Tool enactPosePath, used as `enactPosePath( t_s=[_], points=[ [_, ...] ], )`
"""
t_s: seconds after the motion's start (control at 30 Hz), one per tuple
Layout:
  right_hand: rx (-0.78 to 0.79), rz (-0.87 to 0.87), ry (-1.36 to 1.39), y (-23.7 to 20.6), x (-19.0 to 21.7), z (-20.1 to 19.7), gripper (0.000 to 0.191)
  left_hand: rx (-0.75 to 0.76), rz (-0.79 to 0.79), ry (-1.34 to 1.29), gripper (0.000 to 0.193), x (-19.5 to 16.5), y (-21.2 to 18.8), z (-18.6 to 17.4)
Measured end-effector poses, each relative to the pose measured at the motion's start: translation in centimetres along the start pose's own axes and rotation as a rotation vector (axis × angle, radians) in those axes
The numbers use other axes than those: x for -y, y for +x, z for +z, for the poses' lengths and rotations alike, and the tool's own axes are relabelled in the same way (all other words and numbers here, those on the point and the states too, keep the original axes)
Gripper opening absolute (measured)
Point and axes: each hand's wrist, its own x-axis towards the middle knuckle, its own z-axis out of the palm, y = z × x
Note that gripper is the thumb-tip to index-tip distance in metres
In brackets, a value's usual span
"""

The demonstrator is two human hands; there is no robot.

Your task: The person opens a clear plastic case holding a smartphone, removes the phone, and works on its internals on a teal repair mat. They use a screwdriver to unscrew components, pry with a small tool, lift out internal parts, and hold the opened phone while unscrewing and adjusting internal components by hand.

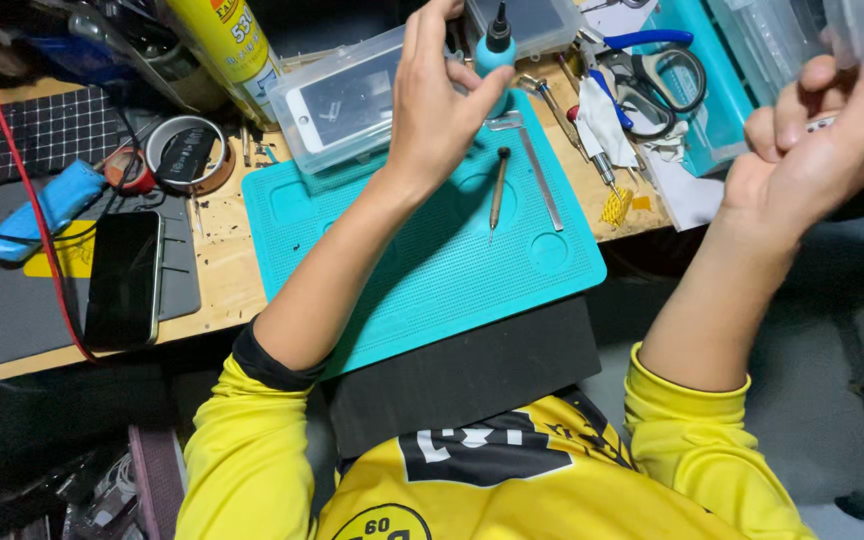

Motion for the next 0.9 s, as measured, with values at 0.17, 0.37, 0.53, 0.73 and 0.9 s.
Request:
enactPosePath(
  t_s=[0.17, 0.37, 0.53, 0.73, 0.9],
  points=[
    [0.006, 0.090, 0.112, -1.0, -0.4, 2.4, 0.044, 0.098, -0.076, 0.184, 0.079, 2.4, 0.0, 0.9],
    [0.267, 0.342, -0.231, -3.6, -2.5, 7.4, 0.028, 0.114, 0.069, 0.448, 0.052, 4.8, 1.1, 2.4],
    [0.540, 0.079, -0.764, -5.7, -4.4, 10.6, 0.028, 0.124, 0.068, 0.373, 0.047, 1.5, 0.3, 1.2],
    [0.747, 0.123, -0.825, -9.6, -4.1, 15.9, 0.021, -0.015, 0.030, 0.380, 0.042, -3.9, -2.9, -10.0],
    [1.080, 0.038, -0.854, -14.7, -3.7, 23.3, 0.026, -0.150, -0.011, 0.598, 0.039, -6.7, -7.6, -23.0]
  ],
)
